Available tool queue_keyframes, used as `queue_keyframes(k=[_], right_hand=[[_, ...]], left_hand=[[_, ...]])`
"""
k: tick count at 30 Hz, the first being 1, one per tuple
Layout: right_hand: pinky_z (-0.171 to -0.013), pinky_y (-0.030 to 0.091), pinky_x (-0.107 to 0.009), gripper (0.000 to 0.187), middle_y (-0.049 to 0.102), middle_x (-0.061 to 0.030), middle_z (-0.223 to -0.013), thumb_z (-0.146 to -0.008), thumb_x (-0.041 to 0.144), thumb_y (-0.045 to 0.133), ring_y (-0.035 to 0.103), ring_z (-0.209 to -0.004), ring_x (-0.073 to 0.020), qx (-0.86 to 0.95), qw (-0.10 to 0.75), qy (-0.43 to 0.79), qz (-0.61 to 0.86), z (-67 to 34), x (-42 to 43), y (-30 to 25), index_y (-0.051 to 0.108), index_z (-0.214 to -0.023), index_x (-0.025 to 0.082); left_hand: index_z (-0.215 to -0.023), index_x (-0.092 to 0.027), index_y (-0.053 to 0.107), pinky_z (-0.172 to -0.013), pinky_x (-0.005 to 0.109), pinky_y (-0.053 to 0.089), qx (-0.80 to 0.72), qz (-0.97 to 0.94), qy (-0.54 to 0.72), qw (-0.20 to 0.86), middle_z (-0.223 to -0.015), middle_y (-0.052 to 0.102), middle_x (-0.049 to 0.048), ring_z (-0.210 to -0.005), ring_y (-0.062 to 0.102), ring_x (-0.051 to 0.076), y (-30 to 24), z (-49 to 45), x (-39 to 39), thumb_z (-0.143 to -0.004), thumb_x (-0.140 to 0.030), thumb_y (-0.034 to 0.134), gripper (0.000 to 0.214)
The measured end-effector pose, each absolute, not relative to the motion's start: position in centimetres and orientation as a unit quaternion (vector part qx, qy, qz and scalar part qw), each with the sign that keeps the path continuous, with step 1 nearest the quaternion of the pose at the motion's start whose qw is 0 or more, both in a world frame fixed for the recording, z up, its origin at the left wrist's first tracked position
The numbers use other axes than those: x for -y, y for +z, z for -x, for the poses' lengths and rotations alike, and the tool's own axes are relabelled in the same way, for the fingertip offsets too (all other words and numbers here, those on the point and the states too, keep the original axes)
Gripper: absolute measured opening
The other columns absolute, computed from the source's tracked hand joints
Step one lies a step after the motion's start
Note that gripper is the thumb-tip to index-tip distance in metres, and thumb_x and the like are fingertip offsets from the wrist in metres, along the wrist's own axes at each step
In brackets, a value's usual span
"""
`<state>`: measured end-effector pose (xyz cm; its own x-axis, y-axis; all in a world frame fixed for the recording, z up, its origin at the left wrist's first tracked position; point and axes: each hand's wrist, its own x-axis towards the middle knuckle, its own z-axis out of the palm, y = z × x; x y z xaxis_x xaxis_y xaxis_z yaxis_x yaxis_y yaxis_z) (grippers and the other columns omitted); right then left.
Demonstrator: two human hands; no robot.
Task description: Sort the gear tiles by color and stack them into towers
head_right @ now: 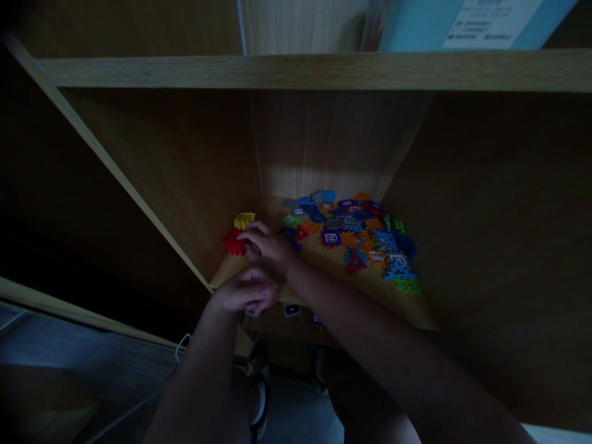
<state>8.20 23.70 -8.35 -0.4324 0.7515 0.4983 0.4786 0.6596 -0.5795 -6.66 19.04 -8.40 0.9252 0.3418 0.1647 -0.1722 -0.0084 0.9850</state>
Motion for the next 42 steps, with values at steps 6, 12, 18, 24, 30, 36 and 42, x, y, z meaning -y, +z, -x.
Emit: queue_keyframes(k=[6,12,18,24,30,36,42], right_hand=[[-0.097,0.057,-0.032,0.046,0.05,-0.0043,-0.154,-0.098,0.019,0.06,0.066,-0.114,-0.0183,0.853,0.335,0.153,0.369,-8.1,-24.3,-9.6,0.067,-0.141,0.035],[-0.099,0.056,-0.033,0.047,0.048,-0.0051,-0.154,-0.098,0.018,0.06,0.064,-0.121,-0.0192,0.855,0.34,0.135,0.368,-8.4,-24.0,-8.7,0.064,-0.142,0.033],[-0.101,0.055,-0.039,0.026,0.063,-0.0104,-0.127,-0.099,0.02,0.058,0.065,-0.115,-0.0248,0.775,0.429,0.055,0.46,-10.5,-23.8,-7.0,0.067,-0.123,0.024],[-0.091,0.055,-0.039,0.016,0.069,-0.0097,-0.118,-0.101,0.024,0.058,0.067,-0.103,-0.0267,0.747,0.396,0.002,0.533,-13.8,-22.7,-6.0,0.068,-0.114,0.025],[-0.103,0.05,-0.044,0.03,0.068,-0.0185,-0.124,-0.104,0.03,0.049,0.062,-0.116,-0.0325,0.658,0.294,-0.105,0.685,-20.6,-22.1,-4.3,0.07,-0.121,0.018],[-0.105,0.046,-0.059,0.055,0.061,-0.0322,-0.139,-0.106,0.043,0.043,0.054,-0.133,-0.0455,0.458,0.172,-0.128,0.863,-28.0,-24.4,-4.3,0.066,-0.136,0.004],[-0.112,0.038,-0.063,0.063,0.067,-0.0281,-0.137,-0.107,0.057,0.037,0.056,-0.135,-0.0455,0.427,0.143,-0.083,0.889,-29.8,-26.4,-6.5,0.068,-0.139,0.012]], left_hand=[[-0.062,-0.017,0.063,-0.044,0.029,0.018,-0.053,-0.679,0.197,0.705,-0.045,0.043,-0.0047,-0.038,0.028,0.006,-8.3,6.6,-18.9,-0.098,-0.064,0.067,0.06],[-0.06,-0.017,0.061,-0.043,0.027,0.017,-0.073,-0.674,0.194,0.709,-0.045,0.045,-0.0044,-0.039,0.028,0.007,-8.5,6.5,-18.9,-0.093,-0.07,0.069,0.063],[-0.058,-0.017,0.061,-0.045,0.027,0.02,-0.101,-0.674,0.194,0.705,-0.045,0.047,-0.0024,-0.042,0.034,0.009,-9.0,6.8,-19.1,-0.092,-0.07,0.069,0.063],[-0.056,-0.018,0.057,-0.044,0.026,0.017,-0.126,-0.67,0.196,0.705,-0.043,0.042,-0.0041,-0.04,0.029,0.008,-9.0,6.8,-19.2,-0.089,-0.071,0.071,0.064],[-0.055,-0.017,0.056,-0.045,0.026,0.016,-0.134,-0.682,0.208,0.688,-0.043,0.038,-0.0054,-0.042,0.029,0.008,-9.0,6.7,-19.3,-0.091,-0.068,0.07,0.064],[-0.056,-0.017,0.054,-0.045,0.026,0.016,-0.162,-0.677,0.211,0.686,-0.045,0.041,-0.0045,-0.042,0.028,0.007,-9.4,6.8,-19.4,-0.09,-0.07,0.07,0.065],[-0.058,-0.017,0.056,-0.045,0.025,0.017,-0.175,-0.692,0.183,0.676,-0.045,0.043,-0.0041,-0.041,0.027,0.007,-9.2,6.9,-19.5,-0.093,-0.069,0.067,0.064]])
